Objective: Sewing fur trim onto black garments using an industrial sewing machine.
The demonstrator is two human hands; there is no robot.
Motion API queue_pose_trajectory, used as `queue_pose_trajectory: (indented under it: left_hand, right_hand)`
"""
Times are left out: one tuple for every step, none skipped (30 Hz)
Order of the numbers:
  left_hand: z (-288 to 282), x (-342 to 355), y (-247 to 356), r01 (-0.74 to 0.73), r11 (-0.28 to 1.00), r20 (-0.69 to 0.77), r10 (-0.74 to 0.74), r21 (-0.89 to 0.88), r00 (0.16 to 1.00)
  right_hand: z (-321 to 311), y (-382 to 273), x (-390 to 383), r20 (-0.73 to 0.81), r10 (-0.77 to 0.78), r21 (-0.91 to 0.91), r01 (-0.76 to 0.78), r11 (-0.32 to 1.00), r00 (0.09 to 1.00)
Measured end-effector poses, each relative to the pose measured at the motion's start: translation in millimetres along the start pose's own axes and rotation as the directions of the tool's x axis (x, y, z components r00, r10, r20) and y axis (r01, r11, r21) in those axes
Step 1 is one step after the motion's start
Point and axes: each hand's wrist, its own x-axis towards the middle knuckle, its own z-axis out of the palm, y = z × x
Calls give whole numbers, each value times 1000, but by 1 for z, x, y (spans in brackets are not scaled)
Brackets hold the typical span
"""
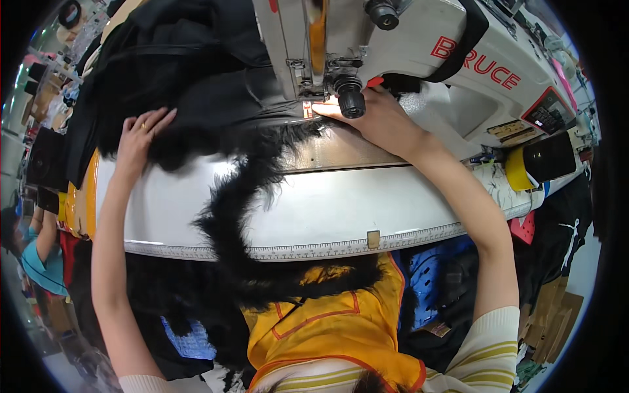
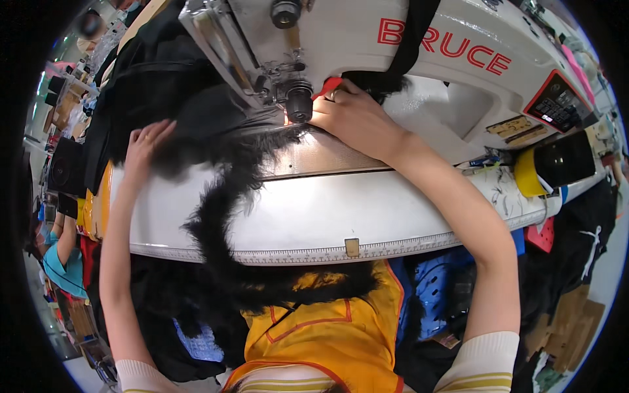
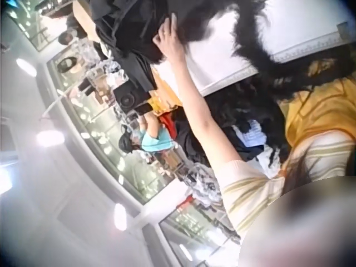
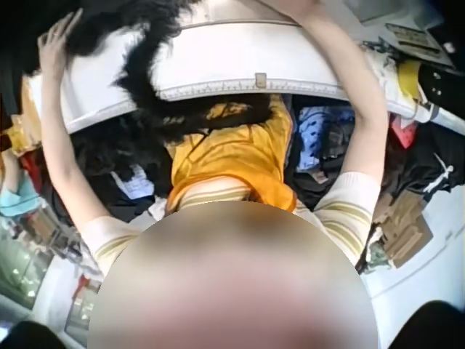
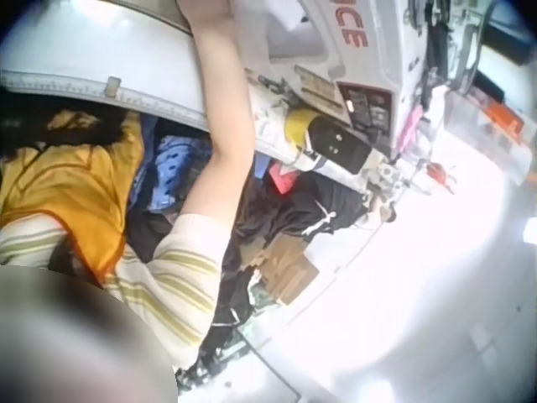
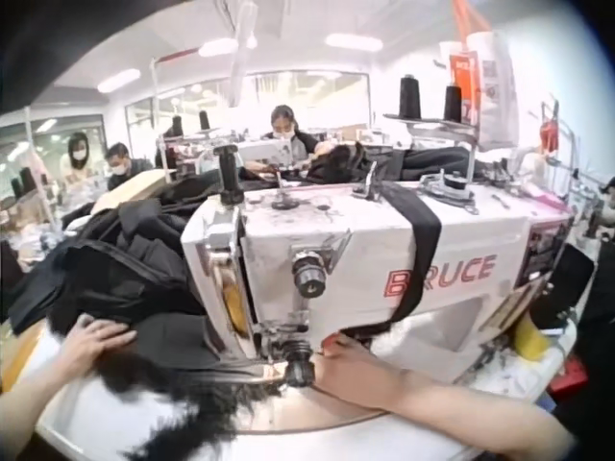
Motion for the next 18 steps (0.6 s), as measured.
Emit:
queue_pose_trajectory:
  left_hand:
    - [6, 2, -11, -55, 998, 70, 52, 41, 996]
    - [6, 8, -22, -79, 994, 136, 69, 71, 988]
    - [2, 14, -26, -52, 998, 227, 55, -17, 972]
    - [-6, 23, -24, -59, 991, 291, 93, -124, 952]
    - [-19, 36, -21, 36, 982, 481, 58, -183, 875]
    - [-37, 45, -11, 39, 983, 524, 62, -179, 850]
    - [-56, 55, 6, 37, 975, 393, 54, -220, 918]
    - [-75, 62, 28, 53, 971, 236, 3, -232, 972]
    - [-89, 68, 56, 2, 949, 82, 25, -316, 996]
    - [-100, 71, 86, -49, 944, -138, 3, -326, 990]
    - [-101, 71, 120, -2, 897, 0, 2, -443, 1000]
    - [-102, 71, 147, -10, 850, -2, 11, -526, 1000]
    - [-88, 76, 168, 17, 859, -64, -58, -511, 996]
    - [-76, 80, 183, 34, 866, -128, -113, -499, 985]
    - [-62, 82, 182, -2, 917, -262, -112, -398, 959]
    - [-49, 82, 178, 21, 956, -218, -88, -294, 972]
    - [-39, 80, 171, -5, 891, -247, -120, -453, 961]
    - [-33, 75, 161, -54, 809, -209, -86, -585, 974]
  right_hand:
    - [3, 1, -1, -16, 3, 32, -3, 999, 1000]
    - [5, 2, -3, -29, 6, 65, -4, 998, 1000]
    - [7, 3, -4, 49, 36, 90, -40, 995, 998]
    - [8, 4, -5, 55, 30, 86, -34, 996, 998]
    - [8, 5, -6, 28, 23, 98, -26, 995, 999]
    - [9, 6, -7, 6, 16, 107, -17, 994, 1000]
    - [9, 6, -7, 22, 7, 94, -9, 995, 1000]
    - [10, 7, -7, 37, 4, 71, -6, 997, 999]
    - [10, 8, -6, 50, -3, 49, 0, 999, 999]
    - [9, 8, -5, 58, -17, 42, 14, 999, 998]
    - [9, 8, -4, 85, 13, 93, -21, 995, 996]
    - [8, 8, -2, 122, 43, 138, -60, 989, 992]
    - [8, 7, 0, 155, 56, 116, -74, 990, 986]
    - [6, 7, 0, 120, 34, 118, -48, 992, 992]
    - [5, 7, 1, 102, 38, 101, -49, 994, 994]
    - [3, 7, 0, 115, 52, 99, -64, 993, 992]
    - [0, 7, -2, 87, 54, 101, -63, 993, 995]
    - [-3, 9, -5, 120, 6, 123, -21, 992, 993]
